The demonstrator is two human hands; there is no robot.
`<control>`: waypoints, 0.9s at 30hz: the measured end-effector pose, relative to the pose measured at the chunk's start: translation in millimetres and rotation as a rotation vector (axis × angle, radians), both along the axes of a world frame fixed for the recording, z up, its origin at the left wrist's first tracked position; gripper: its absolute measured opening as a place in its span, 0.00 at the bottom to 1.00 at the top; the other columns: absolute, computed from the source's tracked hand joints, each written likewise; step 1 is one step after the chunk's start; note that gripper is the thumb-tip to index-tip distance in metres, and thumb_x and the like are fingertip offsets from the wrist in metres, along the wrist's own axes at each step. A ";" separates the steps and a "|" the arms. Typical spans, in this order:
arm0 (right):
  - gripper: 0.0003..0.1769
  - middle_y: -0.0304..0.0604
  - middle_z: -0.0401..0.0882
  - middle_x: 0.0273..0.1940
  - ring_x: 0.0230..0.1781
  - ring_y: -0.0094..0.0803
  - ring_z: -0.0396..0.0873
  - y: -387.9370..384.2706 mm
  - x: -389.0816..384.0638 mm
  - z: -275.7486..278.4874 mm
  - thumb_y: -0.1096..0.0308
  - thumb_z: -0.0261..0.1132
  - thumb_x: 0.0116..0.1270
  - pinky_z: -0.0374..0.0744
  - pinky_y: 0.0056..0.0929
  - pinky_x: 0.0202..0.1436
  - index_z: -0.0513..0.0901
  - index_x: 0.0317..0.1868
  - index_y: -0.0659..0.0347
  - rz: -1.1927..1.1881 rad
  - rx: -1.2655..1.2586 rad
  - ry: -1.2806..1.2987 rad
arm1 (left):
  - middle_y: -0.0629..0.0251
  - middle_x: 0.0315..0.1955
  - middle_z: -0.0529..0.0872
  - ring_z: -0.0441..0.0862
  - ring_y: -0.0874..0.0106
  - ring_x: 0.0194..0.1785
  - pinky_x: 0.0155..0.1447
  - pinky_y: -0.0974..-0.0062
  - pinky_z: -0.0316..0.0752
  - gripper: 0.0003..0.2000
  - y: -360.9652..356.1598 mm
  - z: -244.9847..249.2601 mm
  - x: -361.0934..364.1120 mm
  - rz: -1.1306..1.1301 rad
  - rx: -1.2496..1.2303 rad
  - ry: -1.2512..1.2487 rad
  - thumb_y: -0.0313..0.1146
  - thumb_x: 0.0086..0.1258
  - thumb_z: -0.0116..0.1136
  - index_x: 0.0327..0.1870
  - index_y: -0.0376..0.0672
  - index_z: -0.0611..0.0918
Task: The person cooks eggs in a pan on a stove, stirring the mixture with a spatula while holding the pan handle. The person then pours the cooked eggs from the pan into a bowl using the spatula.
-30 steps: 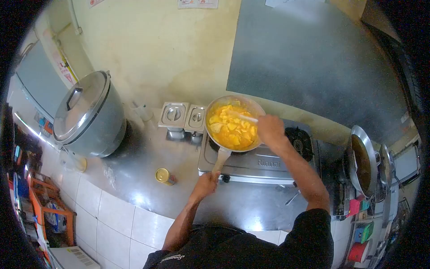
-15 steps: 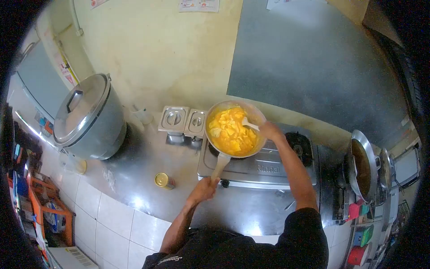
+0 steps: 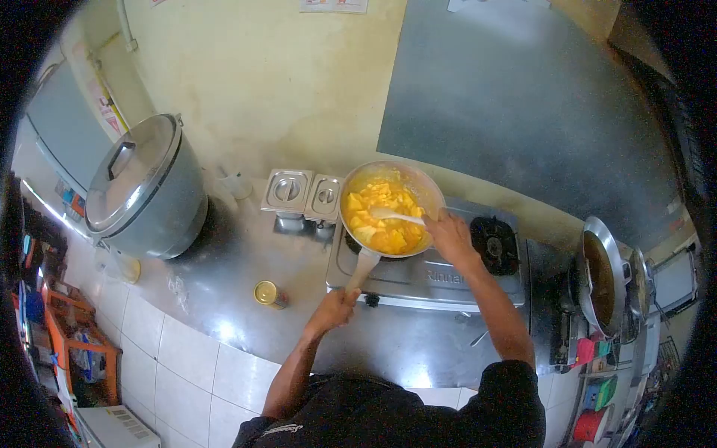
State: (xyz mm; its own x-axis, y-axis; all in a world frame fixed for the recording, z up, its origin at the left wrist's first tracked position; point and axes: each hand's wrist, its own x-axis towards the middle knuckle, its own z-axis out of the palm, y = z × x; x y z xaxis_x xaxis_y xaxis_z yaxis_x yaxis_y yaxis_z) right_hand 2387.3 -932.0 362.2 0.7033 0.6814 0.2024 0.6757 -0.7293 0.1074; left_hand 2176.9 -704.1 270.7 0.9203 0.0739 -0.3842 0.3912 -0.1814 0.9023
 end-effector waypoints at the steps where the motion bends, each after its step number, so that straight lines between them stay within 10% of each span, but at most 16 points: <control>1: 0.14 0.53 0.77 0.38 0.38 0.52 0.81 -4.1 -4.4 8.3 0.65 0.62 0.61 0.80 0.47 0.39 0.83 0.48 0.56 0.044 -0.016 -0.091 | 0.64 0.17 0.75 0.73 0.73 0.18 0.22 0.70 0.70 0.23 0.7 -5.9 1.2 -0.015 0.046 -0.010 0.50 0.75 0.46 0.28 0.37 0.73; 13: 0.11 0.54 0.82 0.39 0.40 0.55 0.81 -10.5 89.2 -6.2 0.68 0.56 0.66 0.79 0.50 0.45 0.82 0.44 0.58 -0.361 -0.078 -0.004 | 0.55 0.15 0.80 0.81 0.64 0.19 0.28 0.63 0.76 0.28 3.8 14.5 0.6 -0.059 0.133 -0.012 0.52 0.75 0.46 0.26 0.32 0.78; 27: 0.13 0.49 0.79 0.37 0.43 0.48 0.79 45.5 96.9 7.7 0.67 0.56 0.66 0.75 0.46 0.45 0.83 0.48 0.50 0.153 -0.198 0.085 | 0.58 0.15 0.77 0.78 0.65 0.19 0.27 0.64 0.74 0.25 0.6 3.9 1.9 -0.110 0.162 0.010 0.50 0.76 0.45 0.28 0.33 0.75</control>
